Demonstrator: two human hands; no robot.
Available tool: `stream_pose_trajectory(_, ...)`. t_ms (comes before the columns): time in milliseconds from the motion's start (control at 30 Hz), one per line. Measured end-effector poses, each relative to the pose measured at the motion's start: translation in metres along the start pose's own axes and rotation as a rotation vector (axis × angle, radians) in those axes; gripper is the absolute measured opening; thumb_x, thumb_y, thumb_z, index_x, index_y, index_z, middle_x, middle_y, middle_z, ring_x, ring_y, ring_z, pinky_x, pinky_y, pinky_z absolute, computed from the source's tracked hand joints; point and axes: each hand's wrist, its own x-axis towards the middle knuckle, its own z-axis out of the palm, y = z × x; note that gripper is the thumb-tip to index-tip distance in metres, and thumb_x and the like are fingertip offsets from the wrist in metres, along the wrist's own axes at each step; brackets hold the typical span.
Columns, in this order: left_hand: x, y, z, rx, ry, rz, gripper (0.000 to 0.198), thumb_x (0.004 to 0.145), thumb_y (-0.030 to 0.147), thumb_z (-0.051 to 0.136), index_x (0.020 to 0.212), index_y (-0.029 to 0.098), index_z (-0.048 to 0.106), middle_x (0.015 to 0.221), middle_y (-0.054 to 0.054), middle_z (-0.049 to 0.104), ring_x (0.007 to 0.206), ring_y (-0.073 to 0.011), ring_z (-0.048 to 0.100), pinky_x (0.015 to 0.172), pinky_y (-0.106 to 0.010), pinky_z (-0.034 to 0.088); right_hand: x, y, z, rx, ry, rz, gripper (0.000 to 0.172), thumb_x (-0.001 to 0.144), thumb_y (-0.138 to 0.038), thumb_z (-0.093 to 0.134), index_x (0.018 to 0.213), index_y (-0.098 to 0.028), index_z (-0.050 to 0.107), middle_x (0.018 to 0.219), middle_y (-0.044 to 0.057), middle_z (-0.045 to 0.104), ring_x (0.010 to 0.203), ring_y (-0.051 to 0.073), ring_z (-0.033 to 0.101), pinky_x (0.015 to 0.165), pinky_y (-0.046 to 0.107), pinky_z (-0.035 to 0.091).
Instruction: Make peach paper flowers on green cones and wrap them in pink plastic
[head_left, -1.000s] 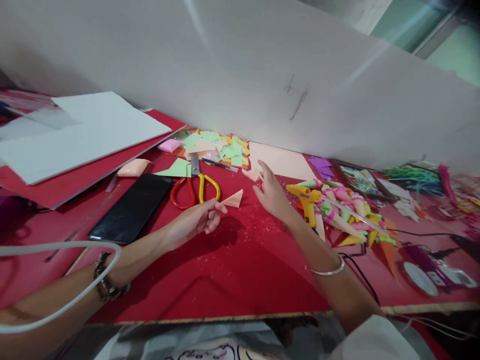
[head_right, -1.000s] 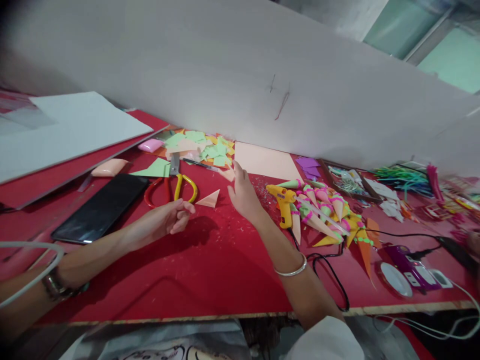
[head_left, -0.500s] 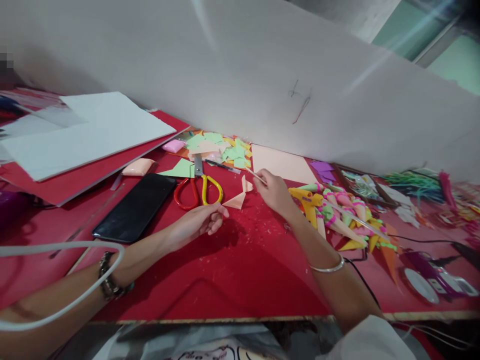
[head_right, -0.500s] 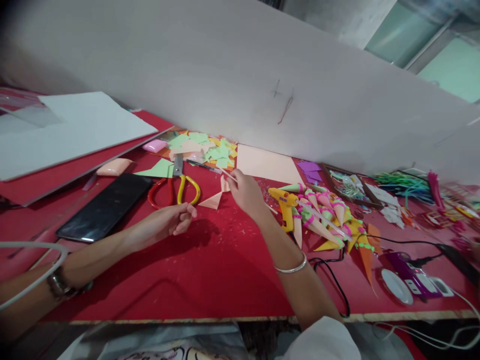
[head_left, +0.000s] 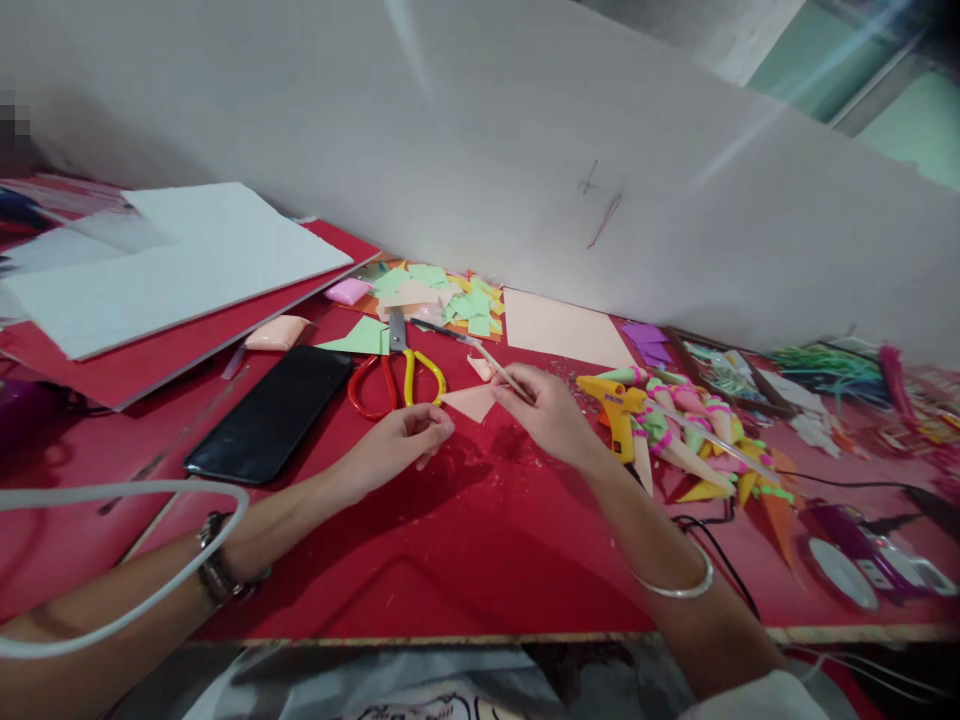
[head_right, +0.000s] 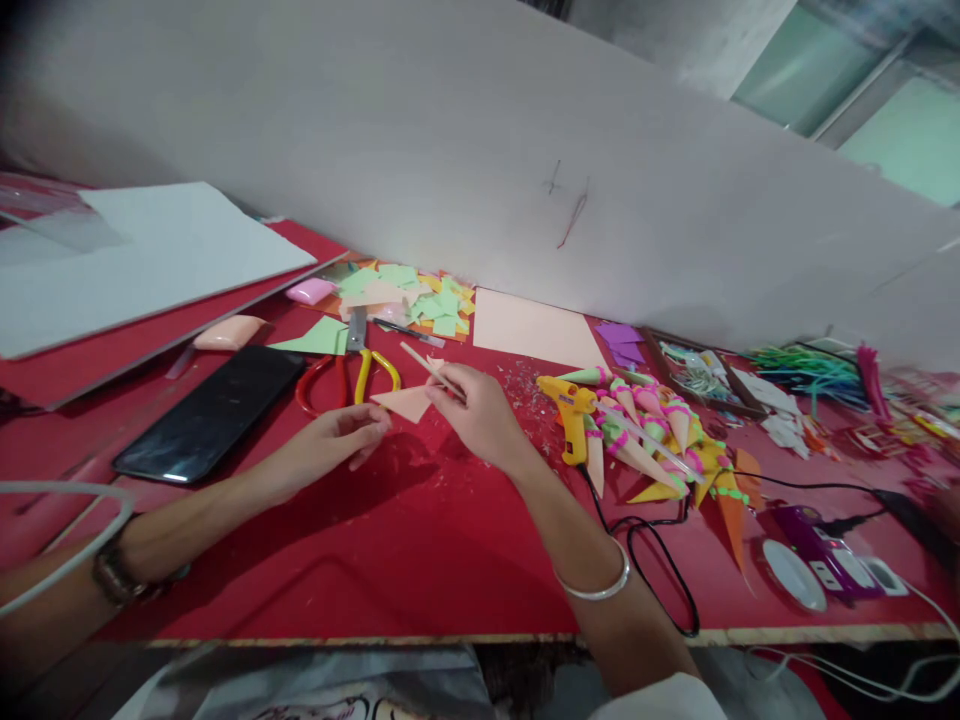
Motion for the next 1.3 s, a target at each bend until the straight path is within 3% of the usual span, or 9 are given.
stream_pose_trajectory(233, -0.002, 0.002, 0.004, 0.136, -0.111, 0.083, 0.029, 0.083, 0.038, 0.041, 0.074, 0.015, 0.055, 0.063, 0.0, 0.055, 0.061, -0.0119, 0.051, 0.063, -0.022, 0.038, -0.015, -0.012, 0.017, 0.115, -0.048, -0.01, 0.013, 0.083, -0.024, 0.044, 0.076, -0.018, 0.053, 0.07, -0.002, 0.051, 0.064, 0.01, 0.047, 0.057, 0.021, 0.035)
stream_pose_trajectory(300, -0.001, 0.001, 0.003, 0.112, -0.115, 0.085, 0.031, 0.085, 0.037, 0.037, 0.074, 0.014, 0.056, 0.067, -0.001, 0.056, 0.062, -0.012, 0.051, 0.064, -0.022, 0.039, -0.018, -0.009, 0.024, 0.141, 0.003, 0.026, 0.013, 0.083, -0.025, 0.043, 0.09, -0.02, 0.052, 0.08, 0.0, 0.053, 0.07, 0.011, 0.05, 0.061, 0.021, 0.039)
stream_pose_trajectory(367, 0.001, 0.001, 0.002, 0.102, -0.096, 0.064, 0.033, 0.085, 0.037, 0.037, 0.071, 0.014, 0.056, 0.066, -0.002, 0.056, 0.06, -0.0118, 0.051, 0.063, -0.022, 0.039, -0.021, -0.006, 0.029, 0.156, 0.07, 0.083, 0.027, 0.084, -0.028, 0.042, 0.11, -0.021, 0.042, 0.082, 0.002, 0.054, 0.07, 0.012, 0.052, 0.062, 0.023, 0.041)
stream_pose_trajectory(500, 0.002, 0.0, 0.001, 0.114, -0.106, 0.095, 0.036, 0.085, 0.036, 0.035, 0.067, 0.014, 0.056, 0.062, -0.001, 0.055, 0.054, -0.0105, 0.049, 0.059, -0.021, 0.039, -0.028, -0.004, 0.034, 0.113, -0.029, 0.134, 0.05, 0.087, -0.036, 0.035, 0.13, -0.018, 0.019, 0.054, -0.005, 0.045, 0.047, 0.012, 0.044, 0.047, 0.024, 0.034)
stream_pose_trajectory(733, -0.002, 0.001, 0.001, 0.184, -0.26, 0.117, 0.025, 0.082, 0.032, 0.045, 0.07, 0.014, 0.059, 0.063, -0.001, 0.057, 0.055, -0.0101, 0.051, 0.055, -0.02, 0.04, -0.03, 0.003, 0.042, 0.011, -0.114, 0.166, 0.047, 0.087, -0.038, 0.034, 0.13, -0.019, 0.026, 0.052, -0.004, 0.048, 0.047, 0.012, 0.046, 0.045, 0.023, 0.03)
stream_pose_trajectory(1000, -0.004, 0.001, 0.004, 0.168, -0.209, 0.115, 0.025, 0.081, 0.031, 0.047, 0.067, 0.014, 0.058, 0.061, -0.001, 0.057, 0.057, -0.0111, 0.052, 0.055, -0.02, 0.039, -0.031, 0.004, 0.048, 0.355, -0.168, 0.212, 0.063, 0.084, -0.027, 0.042, 0.135, -0.021, 0.005, 0.065, -0.002, 0.054, 0.059, 0.012, 0.053, 0.056, 0.025, 0.042)
stream_pose_trajectory(1133, -0.003, 0.0, 0.005, 0.204, -0.152, 0.122, 0.029, 0.082, 0.033, 0.045, 0.064, 0.014, 0.058, 0.057, 0.0, 0.057, 0.054, -0.0109, 0.052, 0.052, -0.019, 0.038, -0.031, 0.005, 0.049, 0.447, -0.106, 0.238, 0.064, 0.082, -0.024, 0.046, 0.134, -0.023, 0.01, 0.065, -0.003, 0.052, 0.06, 0.012, 0.052, 0.056, 0.025, 0.044)
stream_pose_trajectory(1200, -0.003, -0.001, 0.004, 0.236, -0.129, 0.14, 0.031, 0.082, 0.035, 0.045, 0.062, 0.015, 0.058, 0.055, 0.0, 0.057, 0.051, -0.0105, 0.052, 0.05, -0.019, 0.038, -0.03, 0.006, 0.047, 0.471, -0.133, 0.239, 0.052, 0.082, -0.025, 0.046, 0.13, -0.022, 0.025, 0.068, -0.001, 0.054, 0.061, 0.012, 0.052, 0.056, 0.025, 0.044)
stream_pose_trajectory(1300, -0.002, -0.003, 0.001, 0.265, -0.121, 0.136, 0.031, 0.081, 0.036, 0.046, 0.062, 0.014, 0.06, 0.051, 0.0, 0.056, 0.046, -0.0098, 0.052, 0.046, -0.018, 0.037, -0.028, 0.004, 0.041, 0.462, -0.253, 0.207, 0.026, 0.082, -0.031, 0.046, 0.1, -0.017, 0.056, 0.069, 0.0, 0.056, 0.061, 0.011, 0.051, 0.057, 0.023, 0.042)
